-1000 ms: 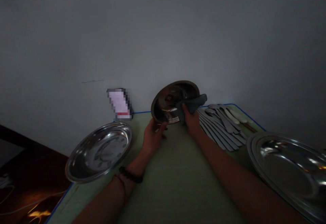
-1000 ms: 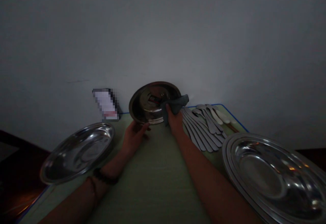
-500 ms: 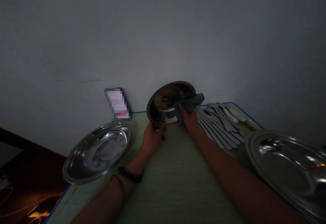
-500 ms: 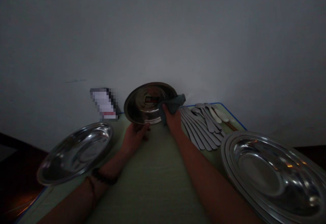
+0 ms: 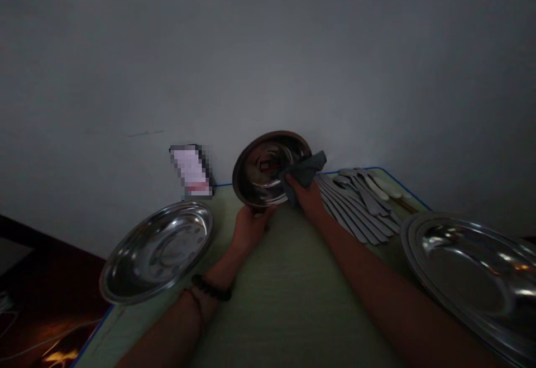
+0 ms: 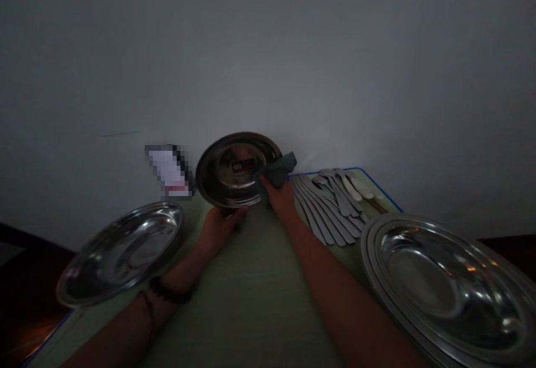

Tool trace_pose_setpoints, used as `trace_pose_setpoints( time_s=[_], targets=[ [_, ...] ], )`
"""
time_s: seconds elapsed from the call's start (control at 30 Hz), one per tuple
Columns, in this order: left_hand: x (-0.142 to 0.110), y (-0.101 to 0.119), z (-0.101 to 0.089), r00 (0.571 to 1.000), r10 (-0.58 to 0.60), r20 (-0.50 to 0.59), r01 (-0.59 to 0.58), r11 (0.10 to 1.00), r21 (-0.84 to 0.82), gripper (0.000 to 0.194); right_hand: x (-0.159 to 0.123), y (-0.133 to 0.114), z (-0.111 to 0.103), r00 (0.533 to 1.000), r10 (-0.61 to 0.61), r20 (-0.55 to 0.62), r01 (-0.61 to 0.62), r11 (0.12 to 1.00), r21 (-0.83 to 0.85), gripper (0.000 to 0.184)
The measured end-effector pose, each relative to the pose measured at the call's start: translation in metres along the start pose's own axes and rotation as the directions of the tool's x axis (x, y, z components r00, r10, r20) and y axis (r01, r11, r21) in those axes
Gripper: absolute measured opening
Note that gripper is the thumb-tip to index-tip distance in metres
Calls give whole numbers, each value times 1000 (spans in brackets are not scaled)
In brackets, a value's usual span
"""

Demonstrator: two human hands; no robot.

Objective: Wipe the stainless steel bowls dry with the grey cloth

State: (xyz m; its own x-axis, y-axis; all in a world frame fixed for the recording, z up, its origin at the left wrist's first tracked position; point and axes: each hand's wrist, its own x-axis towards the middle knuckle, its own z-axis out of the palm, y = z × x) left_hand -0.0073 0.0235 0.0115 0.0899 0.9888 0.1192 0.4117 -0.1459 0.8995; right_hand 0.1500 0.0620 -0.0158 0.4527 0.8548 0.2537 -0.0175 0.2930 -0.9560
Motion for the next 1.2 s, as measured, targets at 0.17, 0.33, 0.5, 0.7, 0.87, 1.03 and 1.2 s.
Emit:
trace_pose_setpoints(
  time_s=[0.17,0.33,0.5,0.7,0.87,1.03,1.2],
  targets=[
    [1,-5,2,997,41,-69,-51,989,-140,41,2,-1,1,994,42,-98,-38,998,41,55],
    [1,-7,0,999,54,0,-53,985,-163,29,-1,-4,0,999,-33,-5,33,998,-45,43],
    [5,-12,-1,998,51,23,-46,982,-183,30,-4,-8,0,995,-54,81,62,993,-101,34],
    [5,-10,0,998,46,53,-37,985,-169,28,-5,-9,-1,998,-23,54,26,998,-62,35],
    [1,-7,3,999,25,31,-21,991,-136,32,-2,-5,0,999,42,-30,-43,999,-27,41],
    [-4,-3,3,991,130,9,-124,963,-238,39,3,-1,1,988,86,-127,-85,996,15,52],
    [-2,-5,2,994,105,-12,-105,972,-211,41,-1,-8,0,992,75,-102,-76,997,-5,52]
  ],
)
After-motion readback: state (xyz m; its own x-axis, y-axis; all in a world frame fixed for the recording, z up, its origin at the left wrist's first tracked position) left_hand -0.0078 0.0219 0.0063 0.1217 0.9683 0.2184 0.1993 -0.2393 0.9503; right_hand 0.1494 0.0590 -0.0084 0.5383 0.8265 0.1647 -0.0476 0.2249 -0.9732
